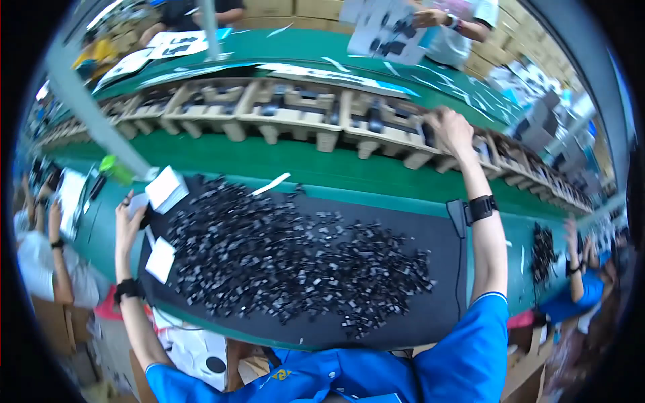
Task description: The person places a stand into a tray, then repeatedly folds a white paper by hand, inserts a black clip into it, and places the assembly into the tray.
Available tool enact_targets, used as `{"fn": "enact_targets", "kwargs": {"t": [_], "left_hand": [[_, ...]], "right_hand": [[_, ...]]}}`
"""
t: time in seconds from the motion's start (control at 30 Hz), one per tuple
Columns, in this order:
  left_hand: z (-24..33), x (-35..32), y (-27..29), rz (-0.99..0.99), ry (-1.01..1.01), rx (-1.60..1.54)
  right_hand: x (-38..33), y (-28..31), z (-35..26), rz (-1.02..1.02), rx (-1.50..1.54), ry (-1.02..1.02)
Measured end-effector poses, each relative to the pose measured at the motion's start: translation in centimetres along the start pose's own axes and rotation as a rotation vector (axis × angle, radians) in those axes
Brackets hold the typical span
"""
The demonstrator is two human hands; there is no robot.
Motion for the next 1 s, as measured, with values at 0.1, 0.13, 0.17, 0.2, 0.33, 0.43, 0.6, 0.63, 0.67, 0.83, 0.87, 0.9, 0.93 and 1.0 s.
{"fn": "enact_targets", "kwargs": {"t": [0.1,0.13,0.17,0.2,0.33,0.43,0.6,0.63,0.67,0.83,0.87,0.9,0.93,1.0], "left_hand": [[-1.5,1.4,-3.7,-0.334,0.241,-0.145],[-4.0,1.7,-3.0,-0.241,0.207,-0.085],[-6.8,1.4,-1.7,-0.142,0.178,-0.021],[-9.7,0.9,-0.9,-0.026,0.236,-0.302],[-2.4,0.3,8.5,0.259,0.243,-0.554],[9.6,-0.8,14.7,0.368,0.215,-0.947],[22.5,-2.3,9.0,0.037,0.298,-1.732],[26.9,-2.4,8.3,-0.185,0.238,-1.835],[33.3,-2.8,7.5,-0.43,0.173,-1.933],[50.4,-5.1,5.2,-0.758,0.382,-2.126],[52.9,-5.6,4.8,-0.823,0.423,-2.146],[54.2,-6.1,5.1,-0.827,0.422,-2.143],[56.1,-6.6,5.1,-0.932,0.294,-1.959],[59.0,-7.5,5.1,-1.1,0.048,-1.581]], "right_hand": [[-3.9,2.8,0.7,-0.102,0.236,-0.051],[-5.1,4.0,0.3,-0.093,0.23,-0.07],[-6.5,4.4,-1.0,-0.176,0.321,-0.062],[-8.0,4.6,-2.3,-0.257,0.403,-0.059],[-12.9,7.1,-9.8,-0.122,0.611,0.201],[-14.3,9.1,-19.1,-0.397,0.55,0.265],[-18.3,12.1,-23.7,0.108,0.588,0.639],[-18.5,12.9,-23.6,0.209,0.564,0.654],[-18.8,13.6,-22.9,0.305,0.525,0.659],[-20.1,15.3,-13.5,0.472,0.343,0.509],[-20.3,16.4,-10.9,0.463,0.33,0.477],[-20.2,16.8,-8.4,0.429,0.384,0.374],[-20.0,16.7,-5.8,0.395,0.438,0.273],[-18.9,17.4,0.5,0.425,0.505,0.173]]}}
Point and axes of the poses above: each hand's wrist, its own x-axis towards the middle knuckle, its own y-axis out of the back of the hand, z = x × y, the point moved 8 cm from there along x, towards the middle knuckle, and after that the axes turned 9 degrees about x, right-handed, at the moved point
